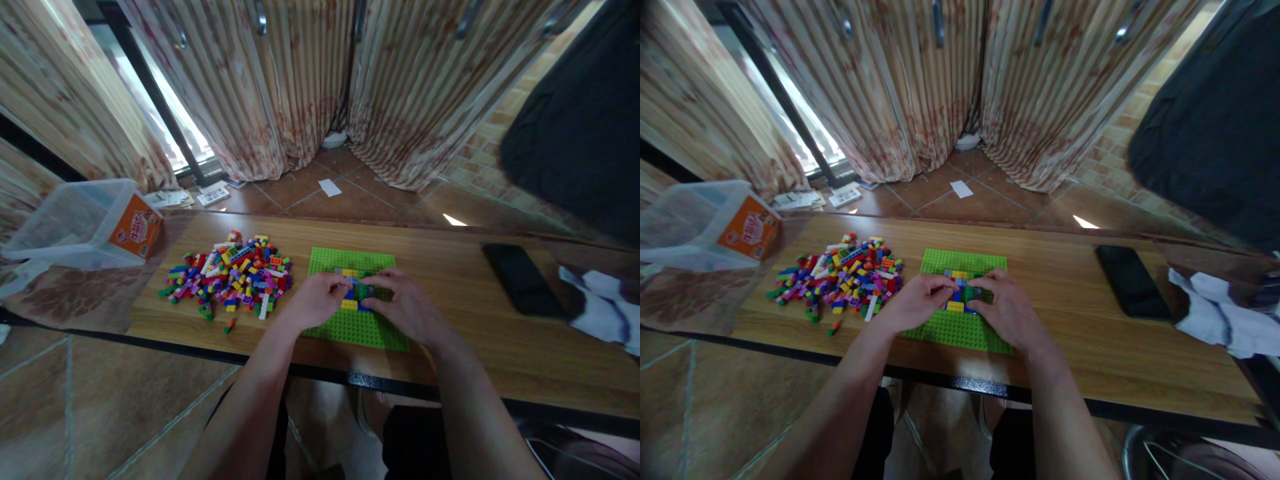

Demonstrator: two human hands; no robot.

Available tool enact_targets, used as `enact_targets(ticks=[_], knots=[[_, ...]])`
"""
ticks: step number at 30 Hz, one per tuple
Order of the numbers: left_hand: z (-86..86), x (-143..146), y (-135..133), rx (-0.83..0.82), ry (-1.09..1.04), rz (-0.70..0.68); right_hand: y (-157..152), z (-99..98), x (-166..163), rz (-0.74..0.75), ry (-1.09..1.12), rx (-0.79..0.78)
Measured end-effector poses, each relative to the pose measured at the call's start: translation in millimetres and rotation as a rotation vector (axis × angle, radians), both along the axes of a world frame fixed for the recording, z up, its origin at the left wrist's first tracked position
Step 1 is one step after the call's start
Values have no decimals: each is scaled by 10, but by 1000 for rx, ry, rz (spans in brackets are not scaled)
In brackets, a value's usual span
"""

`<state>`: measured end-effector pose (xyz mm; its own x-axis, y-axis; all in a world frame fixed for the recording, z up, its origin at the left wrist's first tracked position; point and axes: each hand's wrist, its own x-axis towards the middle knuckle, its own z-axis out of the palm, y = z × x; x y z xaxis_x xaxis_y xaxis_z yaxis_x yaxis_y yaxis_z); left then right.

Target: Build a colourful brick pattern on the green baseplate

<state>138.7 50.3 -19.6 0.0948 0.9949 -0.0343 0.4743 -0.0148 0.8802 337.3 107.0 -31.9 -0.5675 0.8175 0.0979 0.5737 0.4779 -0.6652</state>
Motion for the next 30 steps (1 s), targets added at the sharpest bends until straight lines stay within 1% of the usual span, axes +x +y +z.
enact_targets(ticks=[6, 10, 16, 23, 30], knots=[[5, 44, -30, 10, -33, -69, 13, -28, -20, -9, -7, -2], [0, 73, -42, 27, -48, -68, 18, -34, -20, -21, -13, -7], [-13, 77, -21, -48, -10, -110, 29, -35, -16, -29, -43, -41], [-27, 85, -13, -52, -19, -113, 32, -29, -9, -8, -41, -26], [-52, 92, 5, -84, 23, -133, 51, -40, 11, -29, -28, -74]])
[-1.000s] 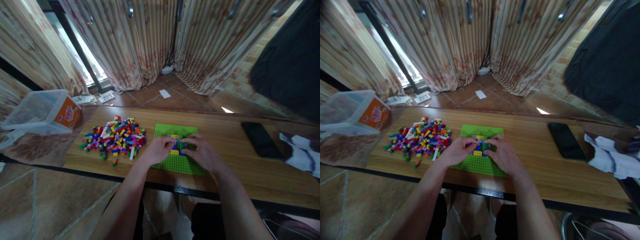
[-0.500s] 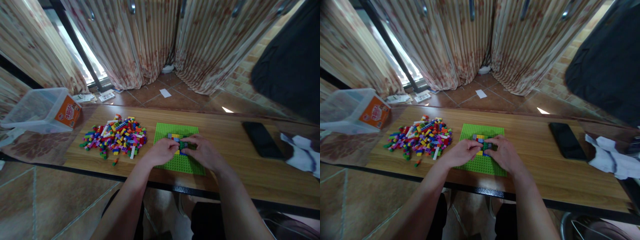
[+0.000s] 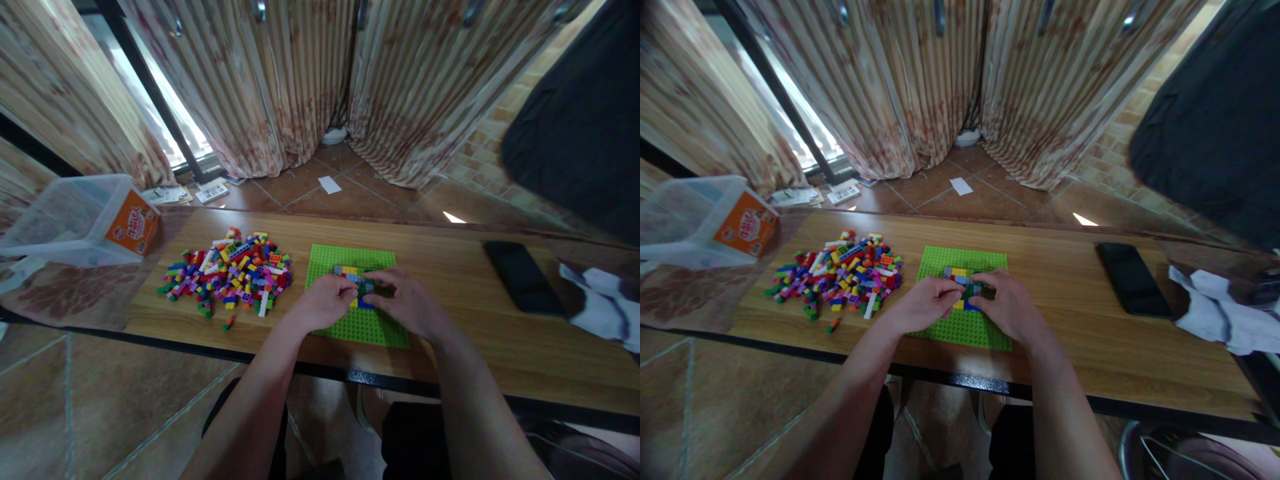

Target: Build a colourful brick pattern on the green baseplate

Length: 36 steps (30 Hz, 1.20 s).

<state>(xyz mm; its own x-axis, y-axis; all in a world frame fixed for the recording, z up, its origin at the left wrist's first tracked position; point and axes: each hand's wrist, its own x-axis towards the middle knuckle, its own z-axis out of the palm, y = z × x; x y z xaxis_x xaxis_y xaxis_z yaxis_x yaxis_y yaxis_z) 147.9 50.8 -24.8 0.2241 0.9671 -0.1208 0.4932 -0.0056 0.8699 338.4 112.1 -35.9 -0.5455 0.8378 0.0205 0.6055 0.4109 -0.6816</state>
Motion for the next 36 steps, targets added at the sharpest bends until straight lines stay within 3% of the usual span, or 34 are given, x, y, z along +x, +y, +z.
enact_targets(ticks=[8, 18, 36], knots=[[63, 63, -7, 46, 167, 49, 26, 29, -55, -190, -34, -61], [-1, 362, -110, 108, 522, 353, -4, 47, -156, -250, -49, -57], [-9, 471, -37, 31, 635, 417, -12, -1, -199, -315, -12, -61]])
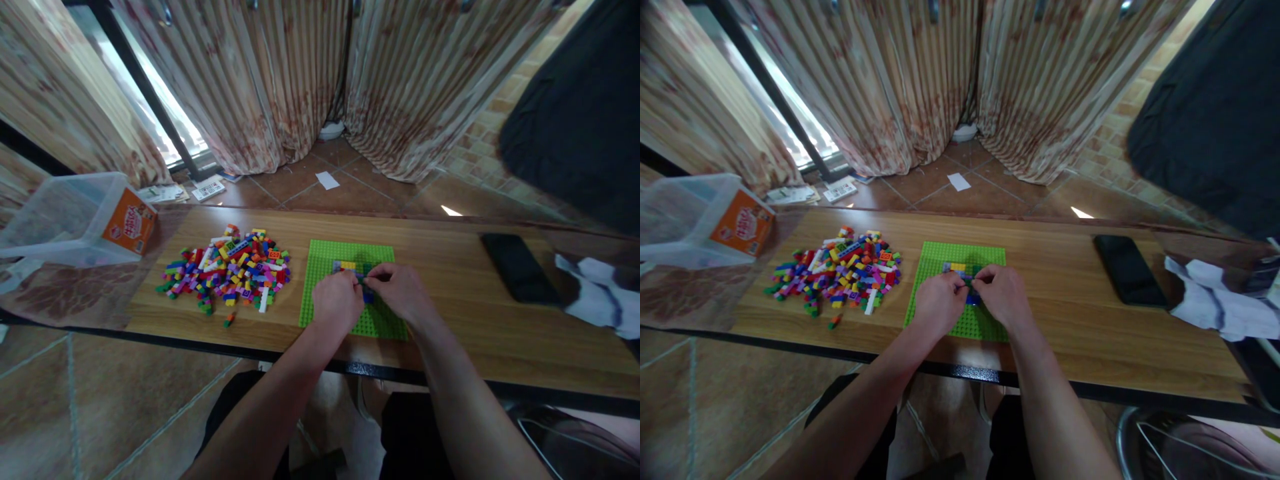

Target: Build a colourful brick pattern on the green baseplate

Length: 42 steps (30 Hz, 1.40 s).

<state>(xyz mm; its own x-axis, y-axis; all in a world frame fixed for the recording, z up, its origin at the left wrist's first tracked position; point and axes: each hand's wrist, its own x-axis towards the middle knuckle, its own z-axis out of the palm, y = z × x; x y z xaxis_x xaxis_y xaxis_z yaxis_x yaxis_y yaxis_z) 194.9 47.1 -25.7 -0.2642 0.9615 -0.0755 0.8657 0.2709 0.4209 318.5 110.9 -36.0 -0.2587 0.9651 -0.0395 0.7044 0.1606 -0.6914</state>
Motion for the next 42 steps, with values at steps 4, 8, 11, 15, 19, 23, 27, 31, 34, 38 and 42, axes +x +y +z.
enact_targets(ticks=[4, 8, 11, 15, 19, 23, 27, 31, 34, 38, 42], knots=[[28, 2, 5, -20, -2, -7, 15, -19, -14, -8, 6, 1], [44, 5, -19, -24, -3, -12, 38, -19, -12, -8, 14, -4], [38, 5, -59, -4, -11, -43, 48, -18, 6, 4, 42, -16], [60, -72, -96, 70, -103, -82, 56, -16, 36, -2, 76, -51], [131, -349, -81, 223, -308, -20, 107, -32, 97, -55, 133, -54], [159, -741, -47, 482, -512, 134, 159, -33, 139, -164, 226, -23], [152, -986, -32, 615, -733, 294, 131, 41, 62, -256, 271, 28], [207, -1120, -56, 755, -854, 404, 82, 117, -62, -285, 319, 92], [276, -1279, -114, 863, -854, 493, 54, 136, -131, -301, 361, 127], [341, -1531, -224, 979, -1042, 660, -51, 151, -262, -243, 371, 178], [362, -1676, -308, 1053, -1289, 724, -264, 150, -508, -15, 332, 195]])
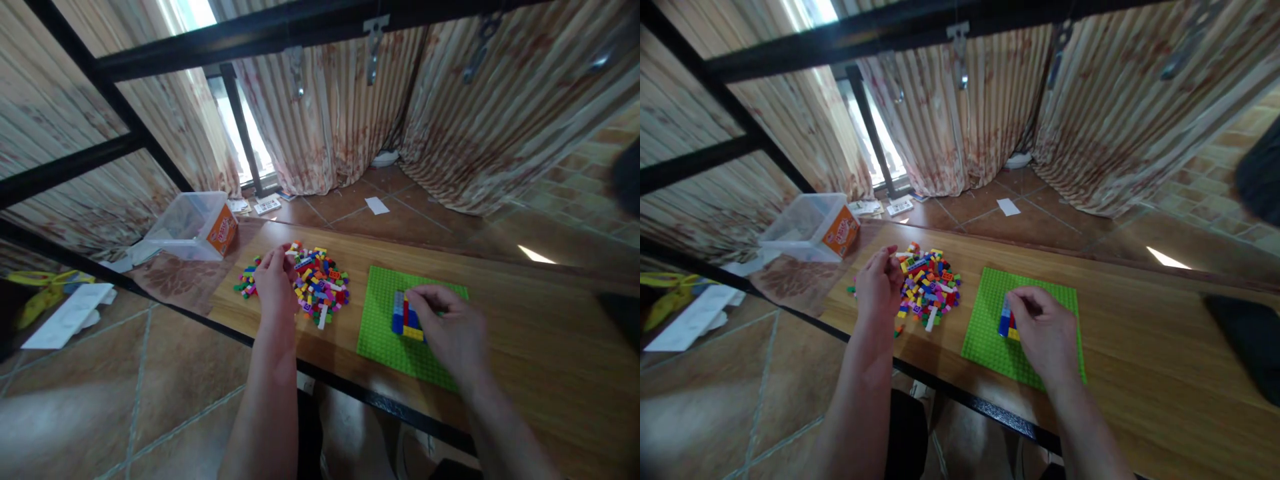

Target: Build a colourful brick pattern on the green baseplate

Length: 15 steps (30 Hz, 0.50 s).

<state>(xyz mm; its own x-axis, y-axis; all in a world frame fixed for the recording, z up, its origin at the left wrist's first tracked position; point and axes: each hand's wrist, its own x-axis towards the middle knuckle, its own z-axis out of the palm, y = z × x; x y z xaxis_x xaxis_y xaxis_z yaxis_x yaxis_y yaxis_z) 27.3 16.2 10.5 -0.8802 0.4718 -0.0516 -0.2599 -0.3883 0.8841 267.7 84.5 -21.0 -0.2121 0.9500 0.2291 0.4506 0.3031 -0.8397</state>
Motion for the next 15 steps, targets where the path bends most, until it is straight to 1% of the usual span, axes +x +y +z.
enact_targets(ticks=[4, 7, 10, 12, 15], knots=[[15, -56, -45, 34, -58, 33, -220, -57, -297, 269, -77, 118], [29, -108, -77, 42, -76, 56, -356, -115, -493, 387, -140, 141], [43, -177, -123, 55, -81, 92, -475, -183, -646, 455, -197, 145], [55, -221, -159, 59, -85, 108, -548, -235, -729, 475, -239, 164], [77, -275, -210, 71, -98, 124, -663, -300, -839, 498, -263, 262]])
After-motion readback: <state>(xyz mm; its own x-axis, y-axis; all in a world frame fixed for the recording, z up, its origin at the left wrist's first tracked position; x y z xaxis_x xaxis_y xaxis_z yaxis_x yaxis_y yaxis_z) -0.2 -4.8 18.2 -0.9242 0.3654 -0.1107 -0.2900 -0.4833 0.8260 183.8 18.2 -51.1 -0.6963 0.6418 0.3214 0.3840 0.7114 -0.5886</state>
